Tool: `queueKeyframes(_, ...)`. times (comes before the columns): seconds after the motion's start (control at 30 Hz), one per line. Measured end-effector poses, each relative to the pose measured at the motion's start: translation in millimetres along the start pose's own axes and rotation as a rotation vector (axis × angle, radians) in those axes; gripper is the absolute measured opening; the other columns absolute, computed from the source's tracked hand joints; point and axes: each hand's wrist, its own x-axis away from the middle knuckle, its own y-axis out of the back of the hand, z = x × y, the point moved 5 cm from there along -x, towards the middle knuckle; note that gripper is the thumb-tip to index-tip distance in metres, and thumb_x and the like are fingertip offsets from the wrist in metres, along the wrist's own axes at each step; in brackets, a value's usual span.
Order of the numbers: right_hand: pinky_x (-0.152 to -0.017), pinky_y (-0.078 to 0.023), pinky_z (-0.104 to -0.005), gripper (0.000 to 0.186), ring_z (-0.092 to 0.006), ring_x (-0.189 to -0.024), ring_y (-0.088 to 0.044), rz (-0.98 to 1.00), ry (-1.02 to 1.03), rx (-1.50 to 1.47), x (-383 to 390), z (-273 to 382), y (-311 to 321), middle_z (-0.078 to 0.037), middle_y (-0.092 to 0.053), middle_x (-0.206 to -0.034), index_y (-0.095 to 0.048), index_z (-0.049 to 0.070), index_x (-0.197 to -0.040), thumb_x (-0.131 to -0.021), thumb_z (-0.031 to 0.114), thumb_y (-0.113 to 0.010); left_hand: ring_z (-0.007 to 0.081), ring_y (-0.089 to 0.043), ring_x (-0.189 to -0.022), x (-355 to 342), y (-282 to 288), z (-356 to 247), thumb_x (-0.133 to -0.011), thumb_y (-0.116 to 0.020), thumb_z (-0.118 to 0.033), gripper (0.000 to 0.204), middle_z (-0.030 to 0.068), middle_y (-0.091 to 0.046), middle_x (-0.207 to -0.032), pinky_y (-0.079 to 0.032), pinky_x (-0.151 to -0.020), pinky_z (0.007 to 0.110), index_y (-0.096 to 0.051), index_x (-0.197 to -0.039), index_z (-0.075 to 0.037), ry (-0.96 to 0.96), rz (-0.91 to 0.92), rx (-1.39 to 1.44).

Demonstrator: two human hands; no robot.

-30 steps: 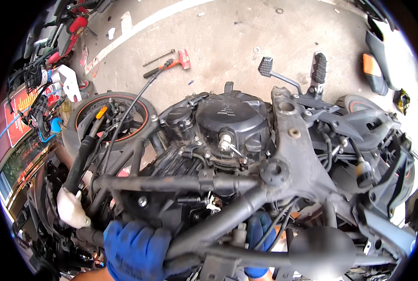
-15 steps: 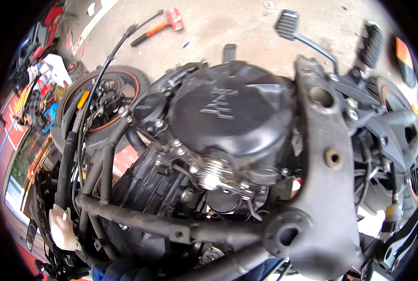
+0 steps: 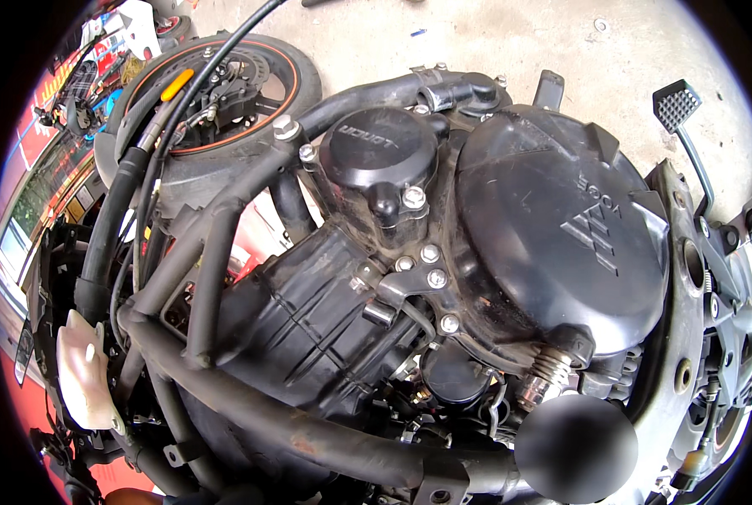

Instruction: The person disassembles a motorcycle, removing the engine and various body panels. They use a screwdriver to loosen bolts and detach components, placing parts on the ground. The person then reassembles sections of the frame and engine, securing them with tools.

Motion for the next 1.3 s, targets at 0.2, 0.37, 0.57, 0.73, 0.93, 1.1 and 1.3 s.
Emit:
queueKeyframes(0.2,-0.091,-0.048,-0.0360,0.036,-0.0238,-0.106,-0.059,0.001,-0.016,0.027,2.1,7.1,4.2,-0.013,-0.059,-0.116,-0.049,0.002,-0.127,-0.098,0.023,-0.047,0.0195,-0.058,-0.066,-0.1,-3.3,1.0,-0.073,-0.063,-0.037,0.028,0.0017,-0.055,-0.066,-0.035,-0.057,0.035,-0.062,-0.082,-0.011,0.006,-0.008,0.011)
queueKeyframes(0.37,-0.091,-0.048,-0.0360,0.036,-0.0237,-0.105,-0.059,0.008,-0.014,0.033,3.8,5.2,7.4,-0.013,-0.059,-0.116,-0.049,0.002,-0.126,-0.097,0.022,-0.046,0.0179,-0.058,-0.064,5.5,-7.5,-1.3,-0.070,-0.065,-0.033,0.025,0.0001,-0.053,-0.064,-0.033,-0.055,0.034,-0.061,-0.081,-0.011,0.003,-0.010,0.008)
queueKeyframes(0.57,-0.091,-0.048,-0.0360,0.035,-0.0237,-0.105,-0.059,0.020,0.000,0.022,3.2,7.1,4.8,-0.013,-0.059,-0.115,-0.049,0.001,-0.126,-0.097,0.022,-0.046,0.0160,-0.057,-0.063,6.2,-8.0,-2.3,-0.067,-0.066,-0.028,0.022,-0.0017,-0.051,-0.062,-0.032,-0.053,0.032,-0.060,-0.080,-0.012,-0.015,-0.017,-0.010)
queueKeyframes(0.73,-0.091,-0.048,-0.0360,0.035,-0.0237,-0.104,-0.059,0.041,0.071,-0.021,1.6,10.7,-1.5,-0.013,-0.059,-0.114,-0.049,0.001,-0.125,-0.097,0.021,-0.046,0.0145,-0.056,-0.062,8.3,-7.8,-6.8,-0.064,-0.068,-0.024,0.020,-0.0032,-0.050,-0.060,-0.030,-0.051,0.031,-0.060,-0.079,-0.013,-0.043,-0.058,-0.070)
queueKeyframes(0.93,-0.090,-0.048,-0.0360,0.035,-0.0237,-0.104,-0.059,0.100,0.263,-0.094,-1.2,19.9,-18.0,-0.013,-0.059,-0.114,-0.049,0.001,-0.125,-0.097,0.021,-0.046,0.0206,-0.052,-0.061,13.3,2.9,-21.7,-0.077,-0.063,-0.036,0.027,0.0028,-0.052,-0.064,-0.032,-0.056,0.036,-0.058,-0.078,-0.010,-0.048,-0.040,-0.125)
queueKeyframes(1.1,-0.090,-0.048,-0.0360,0.034,-0.0236,-0.103,-0.059,0.218,0.511,-0.029,-3.6,43.3,-41.7,-0.013,-0.059,-0.113,-0.049,0.000,-0.124,-0.096,0.020,-0.046,0.0274,-0.052,-0.068,20.7,4.5,-34.4,-0.083,-0.059,-0.032,0.025,0.0085,-0.055,-0.073,-0.036,-0.066,0.042,-0.059,-0.084,-0.007,0.033,-0.096,-0.091)
queueKeyframes(1.3,-0.094,-0.046,-0.0437,0.031,-0.0298,-0.109,-0.057,0.220,0.745,0.934,-15.6,49.7,-64.8,-0.019,-0.059,-0.115,-0.055,0.000,-0.119,-0.093,0.017,-0.048,0.0316,-0.057,-0.075,25.5,3.1,-40.2,-0.082,-0.062,-0.021,0.018,0.0120,-0.061,-0.081,-0.041,-0.069,0.045,-0.062,-0.092,-0.006,0.021,-0.232,-0.167)
